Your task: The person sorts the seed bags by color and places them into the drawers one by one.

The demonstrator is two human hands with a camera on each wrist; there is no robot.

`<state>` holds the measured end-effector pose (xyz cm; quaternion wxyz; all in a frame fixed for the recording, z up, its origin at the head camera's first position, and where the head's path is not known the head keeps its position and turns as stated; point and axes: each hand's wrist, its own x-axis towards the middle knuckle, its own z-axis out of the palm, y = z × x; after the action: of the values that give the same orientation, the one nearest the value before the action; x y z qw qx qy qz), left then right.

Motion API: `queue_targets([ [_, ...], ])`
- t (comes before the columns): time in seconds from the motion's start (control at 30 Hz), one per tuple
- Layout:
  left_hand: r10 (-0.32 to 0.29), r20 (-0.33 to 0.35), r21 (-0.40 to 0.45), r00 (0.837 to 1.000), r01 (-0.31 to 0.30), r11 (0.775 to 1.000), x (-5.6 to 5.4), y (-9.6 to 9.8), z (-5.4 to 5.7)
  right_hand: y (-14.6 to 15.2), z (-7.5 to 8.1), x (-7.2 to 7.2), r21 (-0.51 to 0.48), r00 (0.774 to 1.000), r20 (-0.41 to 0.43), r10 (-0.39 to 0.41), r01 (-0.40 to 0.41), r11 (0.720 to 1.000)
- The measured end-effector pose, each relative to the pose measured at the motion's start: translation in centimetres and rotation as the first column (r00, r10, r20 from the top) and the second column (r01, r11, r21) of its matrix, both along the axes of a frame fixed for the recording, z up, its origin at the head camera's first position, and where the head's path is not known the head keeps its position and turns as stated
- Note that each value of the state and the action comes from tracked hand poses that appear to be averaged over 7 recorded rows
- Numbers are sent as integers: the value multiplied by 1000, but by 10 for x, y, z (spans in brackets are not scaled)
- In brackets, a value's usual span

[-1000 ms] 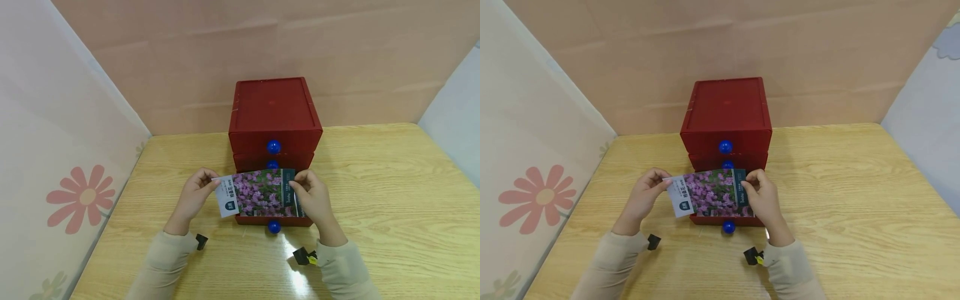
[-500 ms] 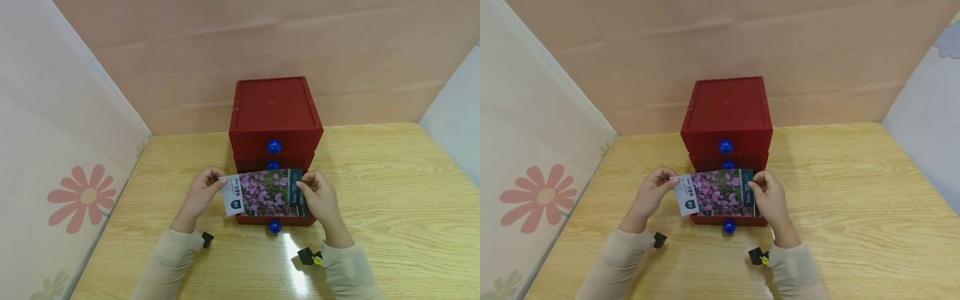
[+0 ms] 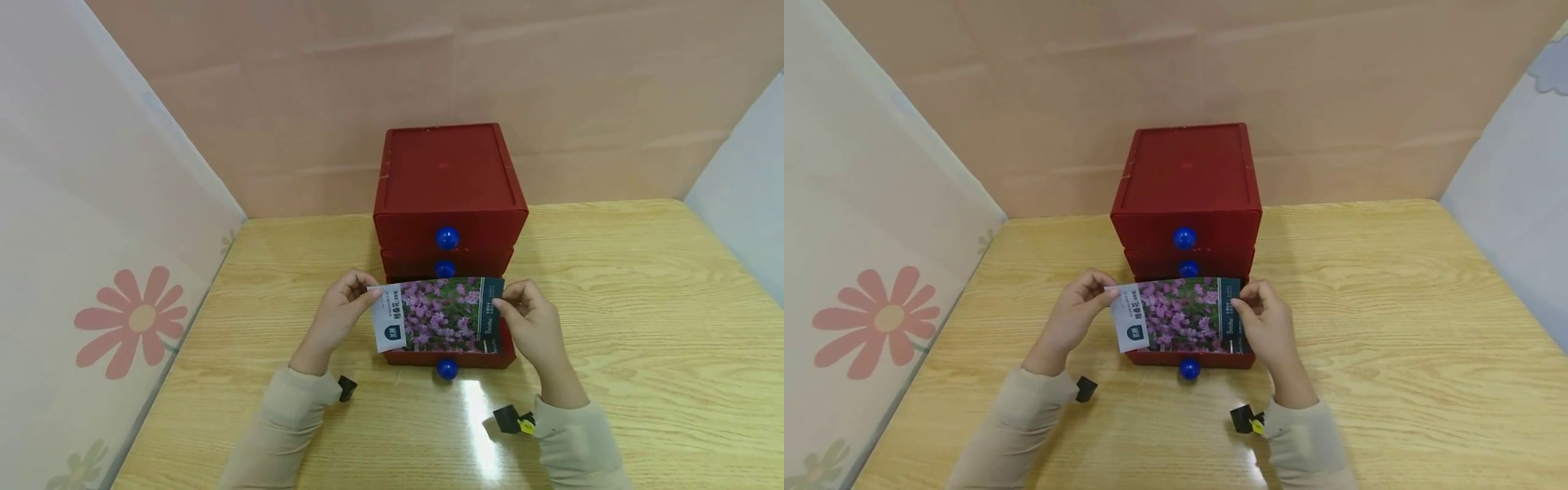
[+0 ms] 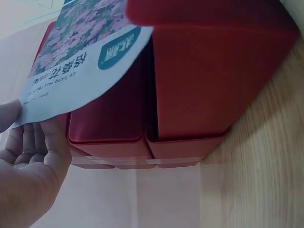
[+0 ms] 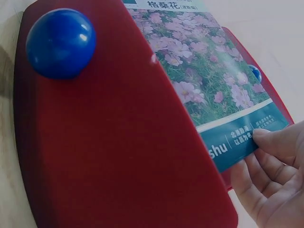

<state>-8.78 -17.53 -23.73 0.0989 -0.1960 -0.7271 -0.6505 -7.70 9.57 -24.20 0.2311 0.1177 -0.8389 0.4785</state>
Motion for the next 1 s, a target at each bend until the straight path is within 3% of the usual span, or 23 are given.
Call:
queue_targets([
  [0.53, -45, -9, 3, 999, 45, 999, -5, 11, -2, 14, -7, 5, 4, 1000, 12, -9, 9, 1000],
  [0.83, -51, -25, -16, 998, 51, 999, -8, 16, -6, 46, -59, -29, -35, 997, -69, 45, -47, 998],
  [1.0, -56, -12, -21, 998, 56, 998, -9, 17, -9, 39, -44, -16, -73, 995, -51, 86, -90, 993],
])
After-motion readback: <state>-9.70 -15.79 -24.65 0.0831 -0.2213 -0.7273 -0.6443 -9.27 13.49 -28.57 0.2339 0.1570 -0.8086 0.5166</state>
